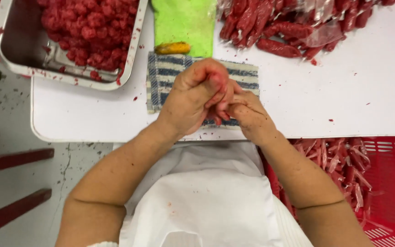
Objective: Manually separating, twisting, and piling red sausage links at a production table
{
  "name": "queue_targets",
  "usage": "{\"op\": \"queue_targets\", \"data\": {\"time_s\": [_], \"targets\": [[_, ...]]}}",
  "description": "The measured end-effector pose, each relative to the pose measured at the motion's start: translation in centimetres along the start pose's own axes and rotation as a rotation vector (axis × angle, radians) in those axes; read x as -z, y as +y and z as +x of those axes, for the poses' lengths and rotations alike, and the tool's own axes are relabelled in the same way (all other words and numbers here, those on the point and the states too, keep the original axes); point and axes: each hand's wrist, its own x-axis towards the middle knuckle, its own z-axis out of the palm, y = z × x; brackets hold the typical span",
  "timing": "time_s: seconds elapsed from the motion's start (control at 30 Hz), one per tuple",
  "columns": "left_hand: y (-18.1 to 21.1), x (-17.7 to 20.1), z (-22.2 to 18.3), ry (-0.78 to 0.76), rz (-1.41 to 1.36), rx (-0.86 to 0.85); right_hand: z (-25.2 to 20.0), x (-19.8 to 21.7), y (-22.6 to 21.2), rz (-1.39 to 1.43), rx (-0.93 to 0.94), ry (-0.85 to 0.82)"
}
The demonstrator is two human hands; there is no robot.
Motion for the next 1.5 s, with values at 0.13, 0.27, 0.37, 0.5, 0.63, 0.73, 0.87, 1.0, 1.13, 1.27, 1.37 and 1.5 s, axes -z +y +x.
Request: {"op": "queue_targets", "data": {"time_s": [0.13,0.27,0.37,0.5,0.63,0.73,0.87,1.0,1.13,1.27,1.37,1.5], "targets": [[1.8,-0.6,0.0,-0.135,0.239,-0.118,-0.8,1.8,-0.9,-0.419,0.005,-0.094],[4.0,-0.4,-1.4,-0.242,0.749,-0.287,0.3,2.2,-1.8,-0.794,0.137,-0.166],[5.1,1.3,-3.4,-0.056,0.549,0.069,0.8,1.4,-2.5,-1.005,0.157,-0.238],[6.3,5.6,-5.5,0.228,0.237,0.255,-0.8,0.5,0.9,-1.150,0.240,-0.204],[-1.2,6.1,-10.3,0.196,-0.125,1.004,-3.1,-2.5,5.7,-1.269,0.420,-0.223],[-2.2,5.9,-11.3,0.194,-0.166,1.028,-3.6,-1.6,5.9,-1.090,0.349,-0.377],[-1.5,7.6,-11.6,-0.230,0.481,0.818,-1.1,0.1,-0.2,-0.637,0.195,-0.681],[4.2,4.9,-8.7,-0.747,1.582,-0.096,-1.1,0.6,-3.7,-0.377,0.014,-0.684],[-0.5,5.1,-8.7,-0.453,1.198,-0.284,-4.6,0.1,-1.4,0.536,-0.439,-0.193],[-5.1,3.5,-8.1,-0.067,0.216,0.079,-6.1,-2.2,2.1,0.852,-0.506,0.525],[-5.6,1.9,-7.0,0.065,0.198,0.338,-5.0,-1.3,4.5,0.825,-0.391,0.542],[-8.7,2.5,-5.9,0.210,0.132,0.271,-1.7,-3.3,3.1,0.445,-0.194,0.597]]}}
